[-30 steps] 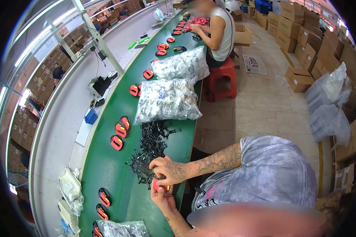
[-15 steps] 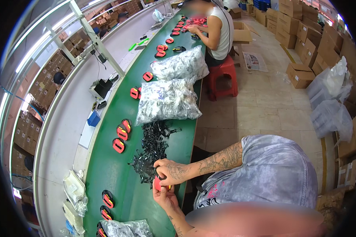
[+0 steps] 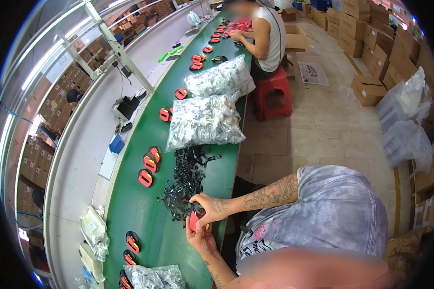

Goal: Assemble small plastic components into red shells at a factory workbench.

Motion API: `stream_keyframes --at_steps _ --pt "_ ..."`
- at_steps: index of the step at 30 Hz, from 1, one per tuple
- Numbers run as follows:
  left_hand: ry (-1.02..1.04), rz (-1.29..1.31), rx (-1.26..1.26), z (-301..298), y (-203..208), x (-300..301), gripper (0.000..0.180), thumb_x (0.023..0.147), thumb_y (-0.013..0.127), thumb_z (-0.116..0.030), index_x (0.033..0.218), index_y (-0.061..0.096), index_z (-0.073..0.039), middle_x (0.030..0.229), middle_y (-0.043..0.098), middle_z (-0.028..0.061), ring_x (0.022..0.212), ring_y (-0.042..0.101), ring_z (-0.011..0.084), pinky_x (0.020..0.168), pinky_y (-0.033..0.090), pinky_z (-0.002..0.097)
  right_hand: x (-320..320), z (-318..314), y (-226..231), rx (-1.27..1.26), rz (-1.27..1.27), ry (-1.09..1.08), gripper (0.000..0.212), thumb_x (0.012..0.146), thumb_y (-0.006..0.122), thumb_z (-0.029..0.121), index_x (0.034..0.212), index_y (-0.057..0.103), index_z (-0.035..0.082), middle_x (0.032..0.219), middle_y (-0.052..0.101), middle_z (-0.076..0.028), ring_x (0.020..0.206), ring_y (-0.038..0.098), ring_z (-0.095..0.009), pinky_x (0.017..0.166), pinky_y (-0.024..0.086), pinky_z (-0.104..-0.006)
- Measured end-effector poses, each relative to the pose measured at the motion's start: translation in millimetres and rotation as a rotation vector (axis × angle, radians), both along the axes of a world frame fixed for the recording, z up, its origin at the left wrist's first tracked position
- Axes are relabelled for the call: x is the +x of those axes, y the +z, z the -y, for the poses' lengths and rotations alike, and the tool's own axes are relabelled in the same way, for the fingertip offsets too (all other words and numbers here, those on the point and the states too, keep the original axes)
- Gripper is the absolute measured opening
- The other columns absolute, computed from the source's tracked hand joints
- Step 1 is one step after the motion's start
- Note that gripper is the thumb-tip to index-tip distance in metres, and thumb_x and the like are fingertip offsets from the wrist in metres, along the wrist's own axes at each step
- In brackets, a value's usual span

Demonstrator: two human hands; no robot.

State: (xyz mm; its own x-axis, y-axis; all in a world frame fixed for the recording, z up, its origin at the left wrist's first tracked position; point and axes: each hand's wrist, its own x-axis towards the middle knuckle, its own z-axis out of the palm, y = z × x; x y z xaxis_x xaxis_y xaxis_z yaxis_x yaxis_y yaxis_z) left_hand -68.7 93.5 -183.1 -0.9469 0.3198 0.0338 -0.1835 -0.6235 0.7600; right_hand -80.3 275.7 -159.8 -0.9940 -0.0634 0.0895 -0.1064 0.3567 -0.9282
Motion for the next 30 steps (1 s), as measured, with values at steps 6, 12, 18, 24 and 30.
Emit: stream_keyframes --at_steps 6,12,18,24,30 --pt "0.037 0.008 -0.003 -3.8 0.8 1.4 0.066 0.091 0.078 -0.009 0.146 0.044 0.005 0.127 0.067 0.0205 0.106 0.073 0.0305 0.089 0.065 0.0437 5.7 6.8 -0.3 -0.105 -0.061 -0.085 0.083 0.071 0.088 0.035 0.136 0.050 0.000 0.125 0.055 -0.022 0.120 0.058 -0.036 0.103 0.048 -0.0416" --pt "0.056 -0.020 -0.083 -1.6 -11.9 -1.8 0.059 0.095 0.074 -0.011 0.145 0.046 0.003 0.125 0.067 0.0190 0.103 0.073 0.0289 0.086 0.066 0.0451 10.4 -3.1 -5.3 0.038 -0.032 0.025 0.096 0.075 0.088 0.051 0.144 0.043 0.001 0.131 0.051 -0.026 0.123 0.056 -0.041 0.103 0.049 -0.0457" --pt "0.091 0.017 -0.041 -8.1 -2.4 -2.1 0.055 0.097 0.071 -0.008 0.145 0.046 0.003 0.126 0.067 0.0186 0.104 0.073 0.0279 0.088 0.065 0.0460 15.4 -11.9 15.0 0.067 -0.141 -0.034 0.084 0.078 0.085 0.047 0.137 0.048 0.000 0.131 0.050 -0.024 0.121 0.056 -0.040 0.101 0.049 -0.0455" --pt "0.184 0.036 -0.157 -11.0 -2.0 -3.8 0.061 0.096 0.072 -0.007 0.148 0.043 0.005 0.131 0.064 0.0195 0.108 0.071 0.0275 0.090 0.064 0.0442 6.4 -6.6 22.6 0.210 -0.318 0.006 0.034 0.083 0.080 0.032 0.094 0.063 0.005 0.092 0.065 -0.010 0.092 0.064 -0.033 0.079 0.051 -0.0455" --pt "-0.014 0.062 -0.027 -5.2 -1.8 -9.7 0.082 0.090 0.077 -0.010 0.157 0.032 0.007 0.149 0.052 0.0220 0.132 0.059 0.0342 0.108 0.053 0.0503 -10.5 -16.2 30.6 0.117 -0.241 -0.040 0.032 0.087 0.081 0.031 0.081 0.073 0.001 0.078 0.070 -0.017 0.073 0.070 -0.030 0.065 0.054 -0.0393"
